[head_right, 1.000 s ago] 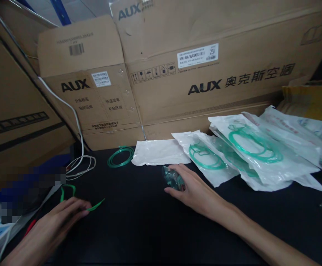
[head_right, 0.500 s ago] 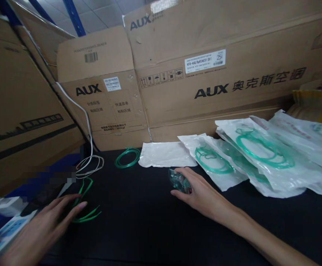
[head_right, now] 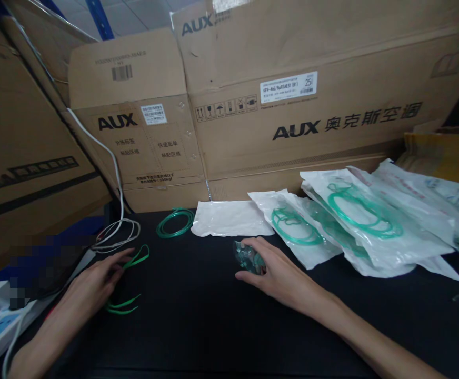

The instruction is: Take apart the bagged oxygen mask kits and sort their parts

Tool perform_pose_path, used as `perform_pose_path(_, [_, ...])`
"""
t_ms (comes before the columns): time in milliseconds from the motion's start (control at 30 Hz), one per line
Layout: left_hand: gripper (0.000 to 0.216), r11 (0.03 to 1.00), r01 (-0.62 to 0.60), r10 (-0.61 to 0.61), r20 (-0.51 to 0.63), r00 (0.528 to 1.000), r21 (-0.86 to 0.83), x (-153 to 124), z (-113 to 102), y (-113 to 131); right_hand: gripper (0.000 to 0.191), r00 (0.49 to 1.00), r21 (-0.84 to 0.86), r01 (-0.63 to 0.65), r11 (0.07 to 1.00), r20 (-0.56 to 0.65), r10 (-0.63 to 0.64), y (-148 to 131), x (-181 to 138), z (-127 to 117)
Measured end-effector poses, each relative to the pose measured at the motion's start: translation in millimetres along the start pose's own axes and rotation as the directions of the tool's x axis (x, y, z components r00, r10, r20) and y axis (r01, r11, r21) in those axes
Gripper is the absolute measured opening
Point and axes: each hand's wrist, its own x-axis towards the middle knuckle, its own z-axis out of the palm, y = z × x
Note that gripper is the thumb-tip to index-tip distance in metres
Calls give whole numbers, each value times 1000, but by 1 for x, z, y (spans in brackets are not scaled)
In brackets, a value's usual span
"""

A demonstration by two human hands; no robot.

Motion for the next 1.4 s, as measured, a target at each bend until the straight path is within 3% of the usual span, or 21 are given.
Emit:
perform_pose_path(133, [56, 996, -22, 27, -67, 997, 82, -1, -5, 4, 49, 1000, 7, 3, 1000, 23, -4, -3, 0, -2])
perform_pose_path(267, [50, 997, -18, 6, -163, 987, -71, -1, -22, 57, 48, 999, 20, 34, 999, 29, -34, -5, 1, -2])
perform_pose_path(333, [47, 958, -29, 19, -38, 999, -286, -1, -29, 99, 46, 999, 30, 40, 999, 33, -41, -7, 1, -2])
perform_pose_path(400, [43, 867, -65, 148, 131, 980, -494, 1, -29, 142, 46, 999, 35, 37, 999, 25, -38, -9, 2, -1])
perform_pose_path(500, [49, 693, -25, 345, 301, 889, -720, 10, -13, 191, 44, 999, 48, 31, 998, 9, -32, -10, 2, 2])
perform_pose_path(600, [57, 499, 153, 407, 387, 828, -853, 26, 11, 216, 39, 999, 64, 45, 997, 12, -46, -7, 2, 4])
perform_pose_path(733, [44, 284, 331, 430, 428, 795, -900, 43, 30, 222, 38, 998, 48, 58, 997, -34, -56, -4, 2, 2])
perform_pose_path(867, [38, 151, 332, 467, 363, 806, -931, 45, 31, 215, 26, 998, 36, 31, 999, -62, -29, -8, 2, -2])
perform_pose_path(967, [35, 155, 254, 488, 298, 820, -955, 44, 32, 211, 32, 998, 45, -22, 999, -65, 25, -9, 3, -2])
perform_pose_path(1133, [28, 274, 108, 505, 238, 830, -956, 44, 37, 209, 36, 995, 63, -68, 996, -72, 72, -3, 4, 0])
perform_pose_path(1200, [26, 290, 93, 505, 235, 831, -952, 44, 39, 210, 33, 995, 66, -61, 996, -80, 67, -3, 4, 1])
perform_pose_path(1400, [20, 219, 154, 482, 244, 841, -963, 42, 44, 211, 19, 998, 159, -39, 986, -44, 47, -11, 3, 2])
